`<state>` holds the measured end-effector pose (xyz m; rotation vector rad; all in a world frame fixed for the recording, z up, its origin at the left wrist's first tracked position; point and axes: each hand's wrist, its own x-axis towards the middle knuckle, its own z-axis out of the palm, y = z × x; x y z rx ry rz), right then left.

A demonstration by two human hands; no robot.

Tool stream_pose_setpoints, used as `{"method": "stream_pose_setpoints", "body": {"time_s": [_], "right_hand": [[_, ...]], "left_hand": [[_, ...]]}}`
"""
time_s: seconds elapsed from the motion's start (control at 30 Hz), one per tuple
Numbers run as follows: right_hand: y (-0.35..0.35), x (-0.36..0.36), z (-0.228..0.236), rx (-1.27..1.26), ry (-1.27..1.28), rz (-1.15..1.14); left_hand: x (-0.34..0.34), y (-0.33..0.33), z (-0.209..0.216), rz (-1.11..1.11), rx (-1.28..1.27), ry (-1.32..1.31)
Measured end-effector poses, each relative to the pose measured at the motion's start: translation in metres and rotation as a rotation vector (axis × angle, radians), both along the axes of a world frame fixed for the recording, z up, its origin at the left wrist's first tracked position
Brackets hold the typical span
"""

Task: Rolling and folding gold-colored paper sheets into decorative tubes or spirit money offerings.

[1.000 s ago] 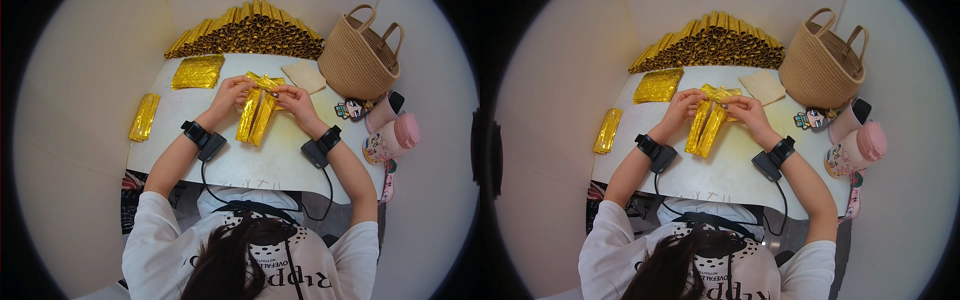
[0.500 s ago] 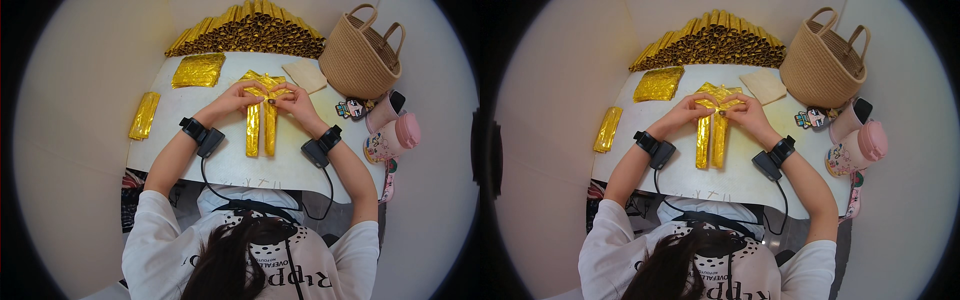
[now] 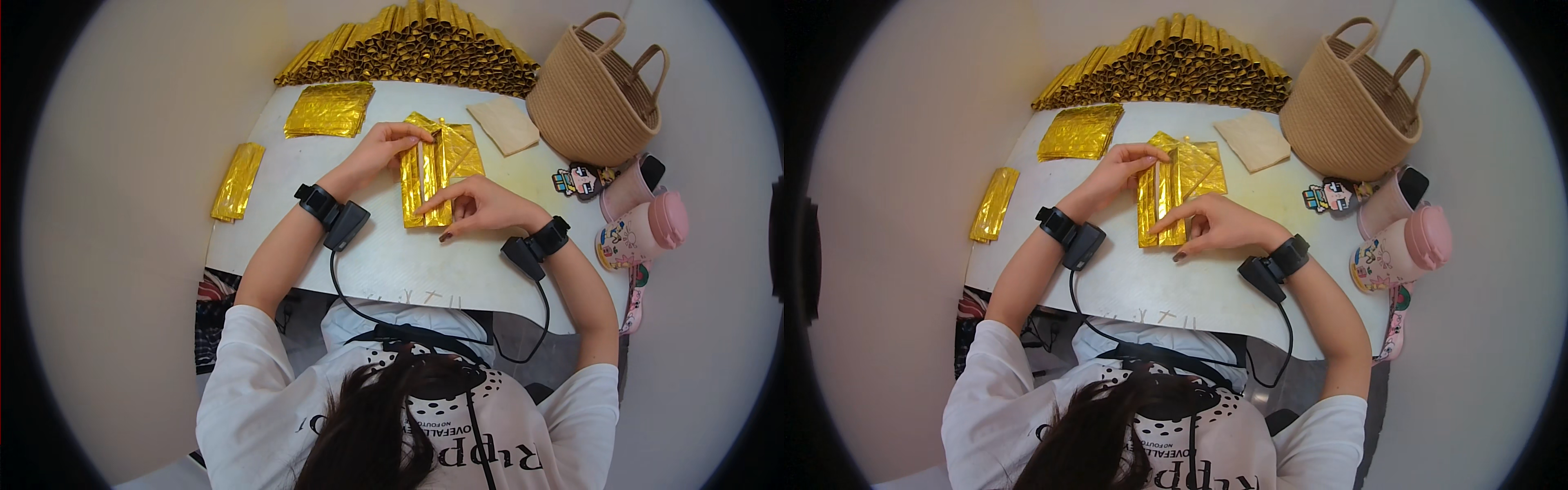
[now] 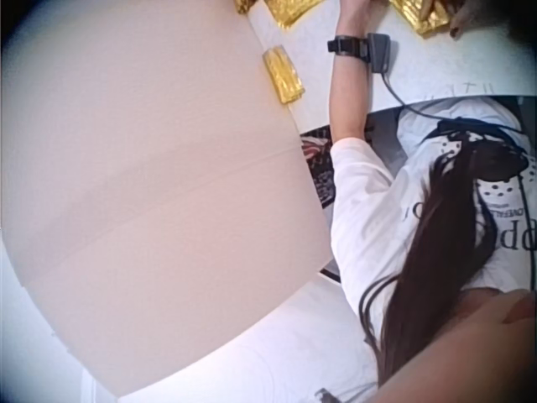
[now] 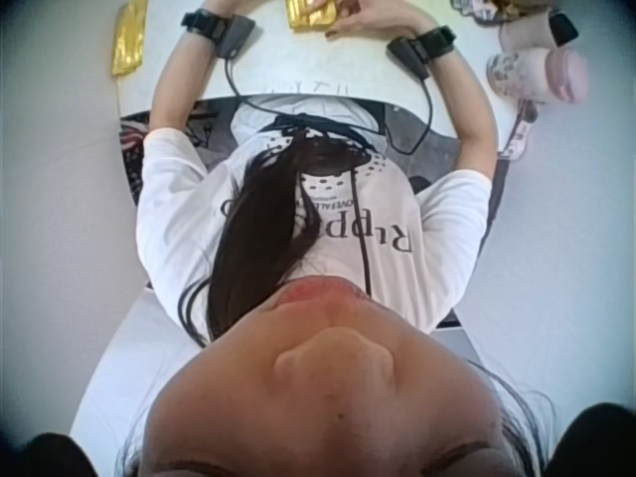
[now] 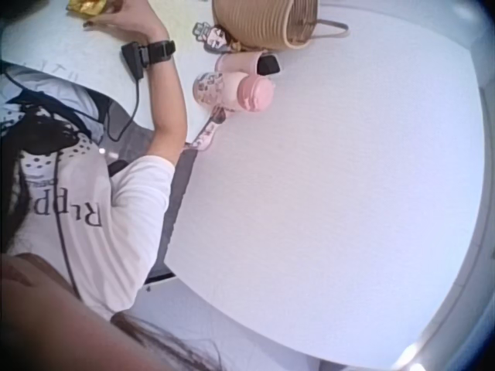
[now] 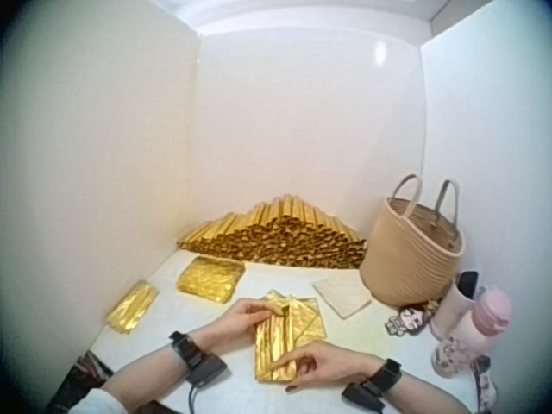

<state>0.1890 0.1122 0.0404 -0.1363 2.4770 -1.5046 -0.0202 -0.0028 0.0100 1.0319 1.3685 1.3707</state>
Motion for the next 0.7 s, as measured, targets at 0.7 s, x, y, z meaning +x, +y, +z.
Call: {"method": "stream_pose_setpoints", "body": {"time_s": [0.7], "right_hand": [[0.005, 0.003, -0.030, -0.287, 0.117, -0.293]], "left_hand": [[-0.003, -0.003, 0.000, -0.005, -0.004, -0.177]]}}
